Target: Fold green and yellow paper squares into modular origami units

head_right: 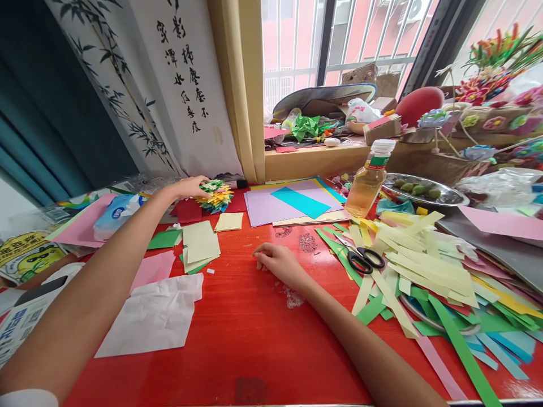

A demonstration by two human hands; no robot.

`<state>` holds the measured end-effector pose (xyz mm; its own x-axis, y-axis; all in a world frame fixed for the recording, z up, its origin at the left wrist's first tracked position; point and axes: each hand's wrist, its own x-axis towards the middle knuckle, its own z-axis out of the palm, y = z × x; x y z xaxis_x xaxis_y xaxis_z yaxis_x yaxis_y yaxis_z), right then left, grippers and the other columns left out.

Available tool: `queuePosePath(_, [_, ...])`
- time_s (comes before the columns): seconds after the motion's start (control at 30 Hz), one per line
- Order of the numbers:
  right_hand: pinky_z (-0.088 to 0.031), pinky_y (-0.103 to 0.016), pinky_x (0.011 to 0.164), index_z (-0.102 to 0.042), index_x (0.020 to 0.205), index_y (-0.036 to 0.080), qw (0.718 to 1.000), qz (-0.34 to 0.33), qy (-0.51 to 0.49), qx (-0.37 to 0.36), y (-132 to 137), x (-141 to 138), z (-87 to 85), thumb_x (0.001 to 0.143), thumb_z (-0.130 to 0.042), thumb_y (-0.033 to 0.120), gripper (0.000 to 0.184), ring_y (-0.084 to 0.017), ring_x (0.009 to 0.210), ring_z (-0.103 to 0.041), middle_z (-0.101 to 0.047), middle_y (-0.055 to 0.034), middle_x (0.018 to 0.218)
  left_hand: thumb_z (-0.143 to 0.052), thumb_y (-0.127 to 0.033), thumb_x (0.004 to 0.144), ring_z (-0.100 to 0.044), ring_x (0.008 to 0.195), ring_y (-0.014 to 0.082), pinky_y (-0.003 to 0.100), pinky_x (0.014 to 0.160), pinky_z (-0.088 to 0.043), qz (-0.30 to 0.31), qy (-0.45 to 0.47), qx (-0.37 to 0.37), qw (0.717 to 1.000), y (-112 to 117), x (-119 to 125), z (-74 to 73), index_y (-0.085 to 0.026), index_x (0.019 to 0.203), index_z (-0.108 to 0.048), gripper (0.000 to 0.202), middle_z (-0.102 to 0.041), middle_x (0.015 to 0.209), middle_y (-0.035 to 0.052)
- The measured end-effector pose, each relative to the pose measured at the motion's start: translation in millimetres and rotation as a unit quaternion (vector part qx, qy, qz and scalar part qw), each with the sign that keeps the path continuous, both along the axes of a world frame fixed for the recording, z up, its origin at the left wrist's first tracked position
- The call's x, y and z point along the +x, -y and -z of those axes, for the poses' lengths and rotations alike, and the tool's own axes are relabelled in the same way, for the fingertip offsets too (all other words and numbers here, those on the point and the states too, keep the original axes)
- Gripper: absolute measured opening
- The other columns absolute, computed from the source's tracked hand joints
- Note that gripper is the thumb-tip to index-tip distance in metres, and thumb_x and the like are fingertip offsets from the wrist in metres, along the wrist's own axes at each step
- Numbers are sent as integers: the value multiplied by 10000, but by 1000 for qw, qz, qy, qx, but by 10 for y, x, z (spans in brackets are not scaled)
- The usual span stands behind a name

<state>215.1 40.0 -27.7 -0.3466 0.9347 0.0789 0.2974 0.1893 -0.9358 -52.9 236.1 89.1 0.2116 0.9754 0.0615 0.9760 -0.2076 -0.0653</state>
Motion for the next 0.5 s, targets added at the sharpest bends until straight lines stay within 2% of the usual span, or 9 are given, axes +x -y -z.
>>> queuePosePath(0.1, [-442, -217, 598, -558, 842, 164, 1000, -2, 4, -5, 7, 1, -12, 804, -438, 325, 205, -119, 622, -563, -599, -11, 651, -579, -444, 626, -498, 1075, 246, 297, 870, -353, 4, 2, -1, 1000, -9, 18, 2, -232, 1236, -391, 672, -543, 1201, 55])
queuePosePath(0.27, [-441, -220, 603, -559, 843, 165, 1000, -5, 5, -7, 5, 4, -7, 802, -442, 345, 219, -123, 629, -563, -601, -14, 659, -549, -395, 664, -499, 1076, 258, 341, 895, -330, -7, 14, 37, 999, -11, 14, 20, -222, 1217, -402, 598, -560, 1175, 76])
queuePosePath(0.5, [-440, -225, 597, -555, 837, 157, 1000, -8, 3, -2, -1, 1, -1, 805, -438, 340, 219, -127, 628, -558, -593, -19, 659, -503, -461, 695, -481, 1105, 236, 332, 919, -307, 4, 19, 64, 998, -6, 35, -1, -251, 1221, -377, 580, -531, 1213, 49])
